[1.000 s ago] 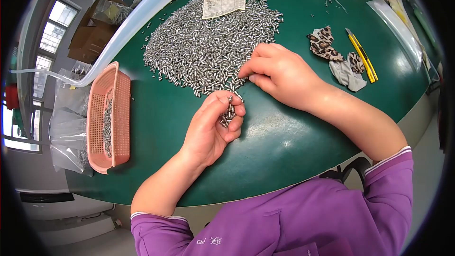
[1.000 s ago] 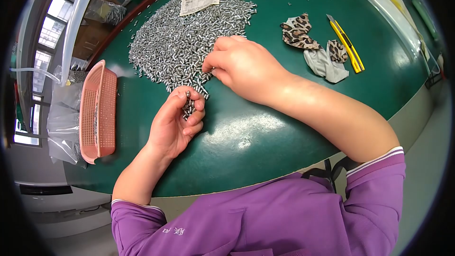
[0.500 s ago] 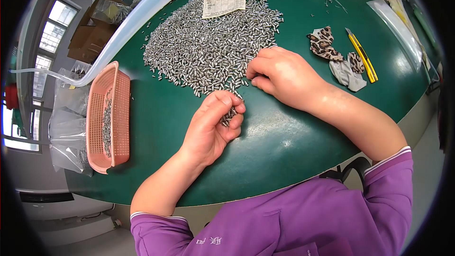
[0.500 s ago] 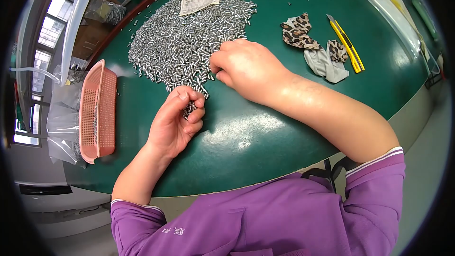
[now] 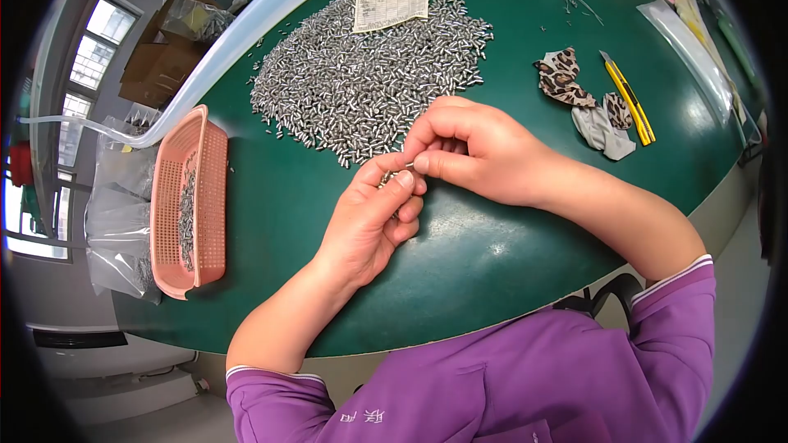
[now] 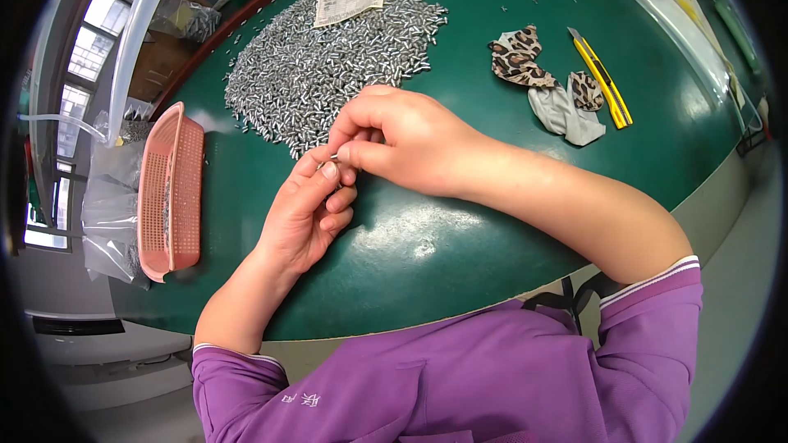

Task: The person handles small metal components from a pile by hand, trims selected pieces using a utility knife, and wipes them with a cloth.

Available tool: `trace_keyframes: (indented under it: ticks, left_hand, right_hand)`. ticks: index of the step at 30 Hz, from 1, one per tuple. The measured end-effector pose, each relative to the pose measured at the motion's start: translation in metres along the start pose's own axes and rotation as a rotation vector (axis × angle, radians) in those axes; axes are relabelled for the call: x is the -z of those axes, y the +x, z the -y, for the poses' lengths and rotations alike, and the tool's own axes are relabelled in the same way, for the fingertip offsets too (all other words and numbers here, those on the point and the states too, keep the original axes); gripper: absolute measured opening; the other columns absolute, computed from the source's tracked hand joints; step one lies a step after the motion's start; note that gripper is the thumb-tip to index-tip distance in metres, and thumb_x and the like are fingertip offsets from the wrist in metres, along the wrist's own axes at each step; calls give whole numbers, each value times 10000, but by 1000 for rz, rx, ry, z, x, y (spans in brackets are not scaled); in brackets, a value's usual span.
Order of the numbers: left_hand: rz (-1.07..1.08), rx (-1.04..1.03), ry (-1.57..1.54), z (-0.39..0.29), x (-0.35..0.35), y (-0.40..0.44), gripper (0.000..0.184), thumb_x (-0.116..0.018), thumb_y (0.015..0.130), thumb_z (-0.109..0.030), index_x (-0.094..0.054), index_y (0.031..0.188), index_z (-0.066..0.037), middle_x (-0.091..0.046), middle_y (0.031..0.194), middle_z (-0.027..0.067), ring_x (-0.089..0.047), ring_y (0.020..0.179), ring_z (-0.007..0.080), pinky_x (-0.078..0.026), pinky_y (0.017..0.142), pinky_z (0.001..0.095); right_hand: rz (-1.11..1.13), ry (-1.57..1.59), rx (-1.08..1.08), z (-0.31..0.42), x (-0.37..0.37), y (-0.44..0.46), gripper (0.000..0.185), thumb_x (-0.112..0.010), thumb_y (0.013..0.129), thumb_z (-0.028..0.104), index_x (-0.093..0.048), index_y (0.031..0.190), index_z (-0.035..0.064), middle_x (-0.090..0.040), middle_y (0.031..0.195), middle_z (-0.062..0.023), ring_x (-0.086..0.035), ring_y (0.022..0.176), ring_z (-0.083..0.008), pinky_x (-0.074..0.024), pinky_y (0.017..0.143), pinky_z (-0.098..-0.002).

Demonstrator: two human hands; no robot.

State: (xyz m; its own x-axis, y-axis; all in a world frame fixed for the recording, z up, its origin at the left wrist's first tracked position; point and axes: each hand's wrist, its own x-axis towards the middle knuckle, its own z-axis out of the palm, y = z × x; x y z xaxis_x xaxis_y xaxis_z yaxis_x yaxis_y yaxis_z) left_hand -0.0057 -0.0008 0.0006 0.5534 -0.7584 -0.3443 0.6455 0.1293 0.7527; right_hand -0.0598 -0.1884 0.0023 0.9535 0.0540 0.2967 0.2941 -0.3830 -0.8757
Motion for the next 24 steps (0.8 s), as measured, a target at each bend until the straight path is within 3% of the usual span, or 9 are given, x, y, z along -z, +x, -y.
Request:
trace_keyframes:
  ticks: [3, 9, 11, 12, 24]
  left_hand:
    - [11, 9, -10, 0, 2, 0, 204, -564, 949, -134, -494, 1136, -93, -545, 898, 27, -441, 655, 61, -340, 499, 186]
    - [8, -21, 45, 1, -1, 1, 113, -517, 972, -158, -515, 1054, -81, -525, 894, 36, -408, 615, 49, -326, 447, 151]
    - [-4, -16, 56, 1, -2, 0, 117, -503, 976, -168, -520, 1049, -78, -522, 896, 38, -407, 615, 55, -323, 446, 156]
    - [-18, -11, 67, 0, -3, 0, 124, -490, 980, -177, -524, 1043, -75, -520, 897, 40, -405, 616, 61, -320, 445, 161]
    - [60, 0, 6, -2, 4, -1, 192, -463, 979, -219, -525, 1051, -53, -536, 929, 68, -468, 680, 115, -373, 516, 223]
  right_hand:
    - [31, 74, -58, 2, -1, -1, 93, -655, 861, 82, -652, 953, 75, -552, 945, -12, -570, 812, -90, -479, 698, -227]
    - [-22, 45, -54, -2, 4, 2, 98, -639, 824, 118, -663, 916, 93, -577, 916, -49, -595, 809, -157, -497, 738, -297]
    - [-133, -354, 189, -11, 7, 2, 106, -648, 802, 124, -665, 906, 111, -588, 904, -56, -591, 867, -228, -486, 772, -355]
    - [-124, -394, 181, -14, 9, 2, 108, -656, 781, 131, -665, 888, 122, -596, 902, -58, -567, 922, -275, -464, 812, -392]
    - [-39, -677, 306, -20, 14, 3, 98, -668, 756, 124, -616, 837, 105, -538, 891, -53, -533, 888, -258, -440, 787, -382]
